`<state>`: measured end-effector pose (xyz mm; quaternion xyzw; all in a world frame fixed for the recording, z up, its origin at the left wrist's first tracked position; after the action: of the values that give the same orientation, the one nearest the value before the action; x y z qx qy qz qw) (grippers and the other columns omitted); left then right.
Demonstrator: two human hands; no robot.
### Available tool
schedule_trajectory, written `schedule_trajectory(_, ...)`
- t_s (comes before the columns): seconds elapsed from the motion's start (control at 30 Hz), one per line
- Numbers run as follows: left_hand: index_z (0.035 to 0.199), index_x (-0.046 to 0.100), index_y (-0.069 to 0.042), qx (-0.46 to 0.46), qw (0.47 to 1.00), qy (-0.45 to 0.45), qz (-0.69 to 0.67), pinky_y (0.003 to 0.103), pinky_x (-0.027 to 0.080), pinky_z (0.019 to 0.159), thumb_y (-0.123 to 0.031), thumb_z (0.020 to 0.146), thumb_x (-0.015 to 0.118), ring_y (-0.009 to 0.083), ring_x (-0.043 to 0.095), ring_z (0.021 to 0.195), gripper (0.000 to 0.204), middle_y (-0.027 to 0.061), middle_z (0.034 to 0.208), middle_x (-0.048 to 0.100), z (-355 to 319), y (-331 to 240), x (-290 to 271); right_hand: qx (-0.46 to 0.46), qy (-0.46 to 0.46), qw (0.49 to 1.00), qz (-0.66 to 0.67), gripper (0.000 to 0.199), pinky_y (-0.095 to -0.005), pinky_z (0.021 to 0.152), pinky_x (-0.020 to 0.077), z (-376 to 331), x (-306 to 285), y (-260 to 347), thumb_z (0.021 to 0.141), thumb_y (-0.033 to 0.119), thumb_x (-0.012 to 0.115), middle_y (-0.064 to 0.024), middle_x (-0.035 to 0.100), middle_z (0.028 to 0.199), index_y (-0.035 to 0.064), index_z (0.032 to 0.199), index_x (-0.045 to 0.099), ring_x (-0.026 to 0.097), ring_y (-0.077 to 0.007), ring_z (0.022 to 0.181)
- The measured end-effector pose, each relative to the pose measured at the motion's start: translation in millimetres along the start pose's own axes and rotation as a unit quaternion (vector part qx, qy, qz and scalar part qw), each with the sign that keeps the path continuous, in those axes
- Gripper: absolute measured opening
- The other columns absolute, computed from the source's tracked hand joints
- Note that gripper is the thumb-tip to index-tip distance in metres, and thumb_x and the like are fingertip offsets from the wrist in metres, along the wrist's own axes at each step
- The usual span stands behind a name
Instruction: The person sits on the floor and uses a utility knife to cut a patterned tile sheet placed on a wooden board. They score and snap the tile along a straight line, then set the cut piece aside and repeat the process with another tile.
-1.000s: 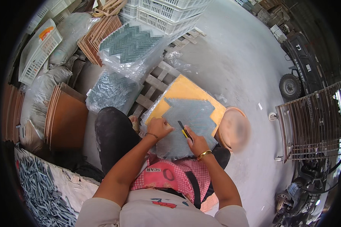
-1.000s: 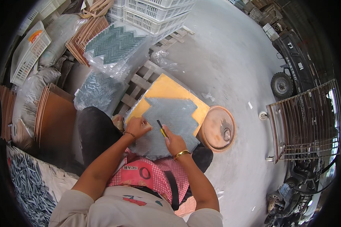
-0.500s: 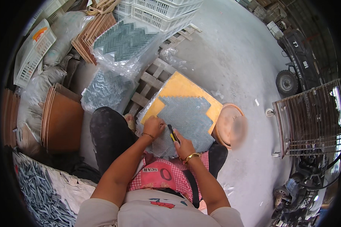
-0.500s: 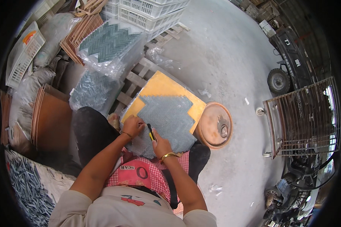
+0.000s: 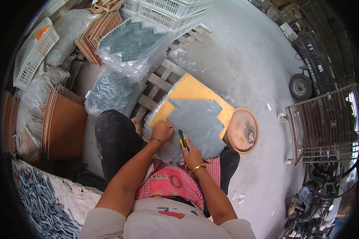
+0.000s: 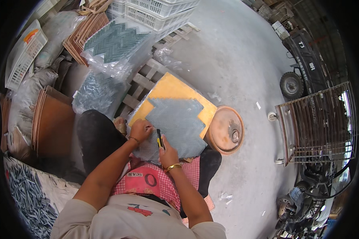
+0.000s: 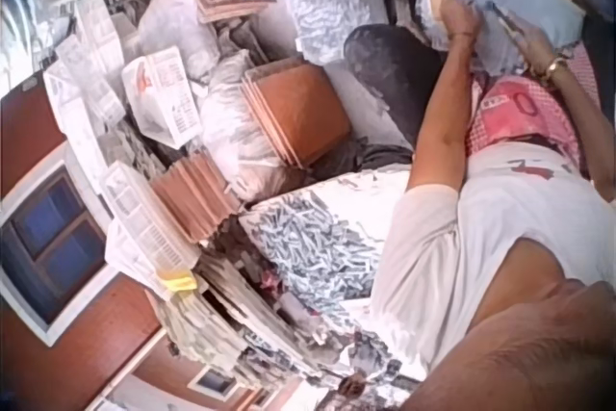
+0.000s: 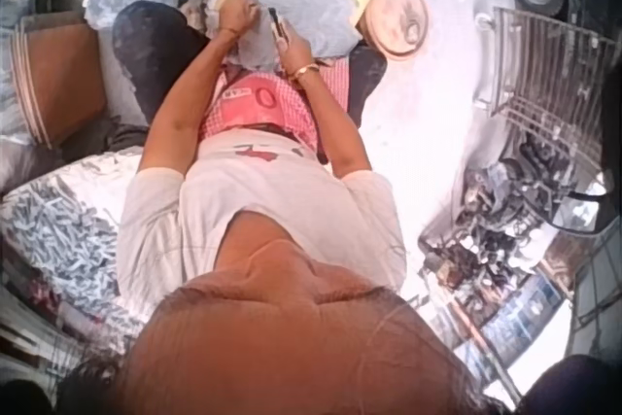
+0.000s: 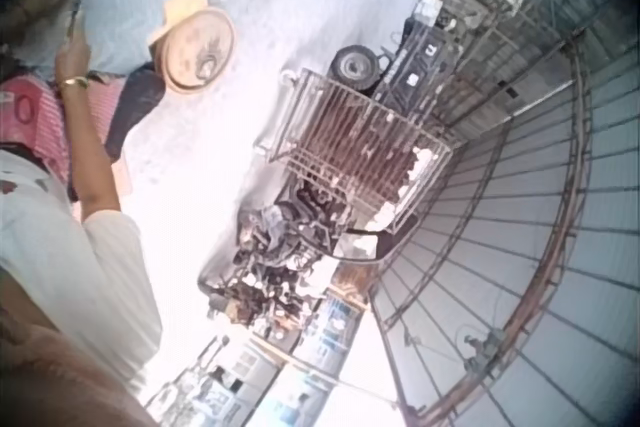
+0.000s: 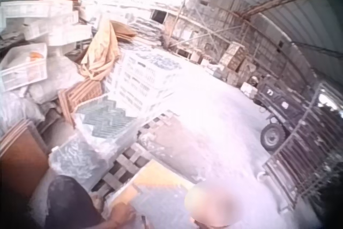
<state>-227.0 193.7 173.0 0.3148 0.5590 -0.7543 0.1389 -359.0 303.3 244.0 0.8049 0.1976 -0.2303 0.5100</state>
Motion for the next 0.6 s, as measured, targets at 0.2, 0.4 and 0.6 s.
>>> schedule_trajectory(0.2,0.067,0.065,-0.008,0.016,1.000,-0.004,-0.018,0.039,0.043,0.066,-0.016,0.066,0.064,0.0285,0.054,0.072,0.008,0.0081,0.070,0.061,3.4,-8.9,2.7,-0.007,0.010,0.999,-0.034,0.052,-0.0355,0.054,0.0489,18.2,-7.8,-11.0,0.083,0.011,0.049,-0.0168,0.059,0.065,0.0132,0.133,0.036,0.060,-0.0246,0.053)
schedule_trajectory(0.4,0.070,0.064,-0.008,0.019,1.000,0.000,-0.022,0.040,0.042,0.067,-0.015,0.069,0.062,0.0293,0.054,0.074,0.008,0.0087,0.072,0.061,-1.4,-2.8,3.3,0.021,0.047,0.996,-0.070,0.051,-0.0352,0.053,0.0481,24.4,-3.9,-1.4,0.083,0.009,0.048,-0.0157,0.059,0.065,0.0126,0.133,0.036,0.057,-0.0237,0.053)
schedule_trajectory(0.6,0.070,0.064,-0.008,0.026,1.000,-0.004,-0.012,0.039,0.043,0.067,-0.016,0.069,0.063,0.0289,0.054,0.074,0.008,0.0080,0.073,0.061,-0.2,1.4,-1.0,-0.005,0.026,0.992,-0.125,0.051,-0.0323,0.047,0.0482,19.4,10.2,4.4,0.084,0.008,0.046,-0.0140,0.059,0.061,0.0113,0.133,0.035,0.057,-0.0196,0.044)
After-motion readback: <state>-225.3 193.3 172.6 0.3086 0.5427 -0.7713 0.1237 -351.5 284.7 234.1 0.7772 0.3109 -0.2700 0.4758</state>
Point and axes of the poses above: each hand's wrist, its own z-axis towards the middle knuckle, its own x-axis out of the palm, y = z × x, the point moved 1 cm from there along z, towards the middle knuckle
